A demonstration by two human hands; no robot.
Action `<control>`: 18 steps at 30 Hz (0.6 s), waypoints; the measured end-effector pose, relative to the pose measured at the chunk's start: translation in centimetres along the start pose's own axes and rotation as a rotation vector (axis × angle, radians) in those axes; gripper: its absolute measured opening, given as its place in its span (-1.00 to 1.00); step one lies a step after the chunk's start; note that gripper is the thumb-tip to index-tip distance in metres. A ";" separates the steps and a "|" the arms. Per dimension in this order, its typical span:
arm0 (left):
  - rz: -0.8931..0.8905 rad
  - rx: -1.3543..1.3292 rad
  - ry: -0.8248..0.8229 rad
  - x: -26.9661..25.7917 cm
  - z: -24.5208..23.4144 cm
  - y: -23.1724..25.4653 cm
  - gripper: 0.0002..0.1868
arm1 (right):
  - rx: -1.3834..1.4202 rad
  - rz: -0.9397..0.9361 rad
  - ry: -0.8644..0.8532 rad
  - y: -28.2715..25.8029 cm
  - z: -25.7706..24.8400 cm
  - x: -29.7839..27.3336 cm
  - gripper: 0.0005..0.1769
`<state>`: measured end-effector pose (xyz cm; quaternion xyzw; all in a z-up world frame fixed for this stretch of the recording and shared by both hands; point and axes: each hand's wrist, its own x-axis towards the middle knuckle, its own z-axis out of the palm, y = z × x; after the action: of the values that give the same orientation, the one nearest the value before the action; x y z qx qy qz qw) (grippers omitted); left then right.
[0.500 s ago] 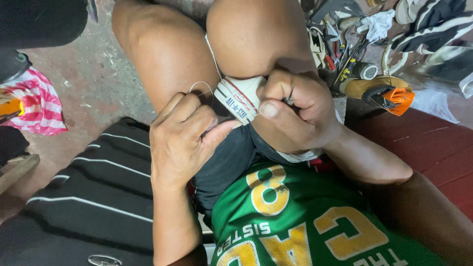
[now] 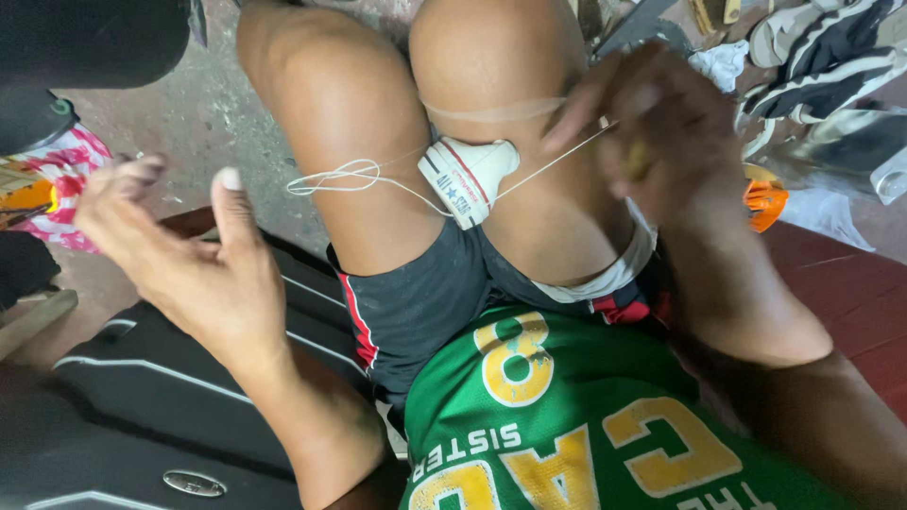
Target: The person is sitting on the floor and sewing a white slip-on shoe using a needle and white thread. They repeatedly push the needle through the shoe's sole and upper, pulling the thread tight to secure the parts together.
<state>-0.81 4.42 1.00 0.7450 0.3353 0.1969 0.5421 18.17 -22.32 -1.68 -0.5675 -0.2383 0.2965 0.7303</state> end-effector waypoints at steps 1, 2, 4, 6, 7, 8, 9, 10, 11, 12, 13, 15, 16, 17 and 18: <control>0.036 0.054 -0.028 -0.6 -0.2 0.1 -0.85 | -0.028 0.056 0.088 -0.6 -1.3 -0.3 -0.78; 0.079 0.106 -0.051 -1.0 -0.2 0.2 -0.84 | -0.109 0.091 0.152 -1.3 -2.7 -0.3 -0.76; 0.133 0.197 -0.162 -1.3 0.2 0.8 -0.83 | -0.288 0.122 0.249 -2.4 -4.7 -0.8 -0.71; 0.137 0.254 -0.387 -1.5 1.5 1.4 -0.75 | -0.446 0.125 0.328 -3.3 -5.3 -1.4 -0.65; 0.194 0.268 -0.427 -1.3 2.5 1.5 -0.74 | -0.522 0.109 0.295 -3.5 -5.1 -1.6 -0.69; 0.250 0.283 -0.460 -1.2 3.3 1.6 -0.72 | -0.595 0.087 0.258 -3.8 -4.7 -1.5 -0.73; 0.305 0.298 -0.493 -1.1 3.7 1.9 -0.70 | -0.686 0.040 0.141 -4.0 -3.9 -1.6 -0.82; 0.319 0.295 -0.498 -0.9 3.9 2.1 -0.71 | -0.778 0.002 0.039 -4.2 -2.7 -2.1 -0.85; 0.333 0.291 -0.503 -0.7 4.1 2.3 -0.71 | -0.868 -0.035 -0.066 -4.4 -1.5 -2.5 -0.78; 0.356 0.284 -0.504 -0.4 4.5 2.4 -0.71 | -0.961 -0.079 -0.169 -4.5 -0.4 -2.7 -0.68; 0.381 0.294 -0.527 -0.1 4.8 2.5 -0.70 | -0.907 0.006 -0.188 -4.3 0.7 -2.6 -0.62; 0.416 0.325 -0.540 0.2 5.1 2.6 -0.67 | -0.845 0.010 -0.242 -3.9 2.2 -1.9 -0.57; 0.417 0.326 -0.538 0.2 5.1 2.6 -0.67 | -0.839 -0.060 -0.259 -3.7 2.8 -1.6 -0.58; 0.418 0.326 -0.536 0.3 5.1 2.6 -0.67 | -0.831 -0.130 -0.276 -3.7 3.1 -1.3 -0.59; 0.425 0.325 -0.544 0.4 5.1 2.6 -0.67 | -0.850 -0.120 -0.276 -3.7 3.3 -1.2 -0.59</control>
<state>3.61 0.79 1.69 0.8992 0.0442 0.0443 0.4331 15.69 -21.58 2.72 -0.7573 -0.4665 0.2025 0.4097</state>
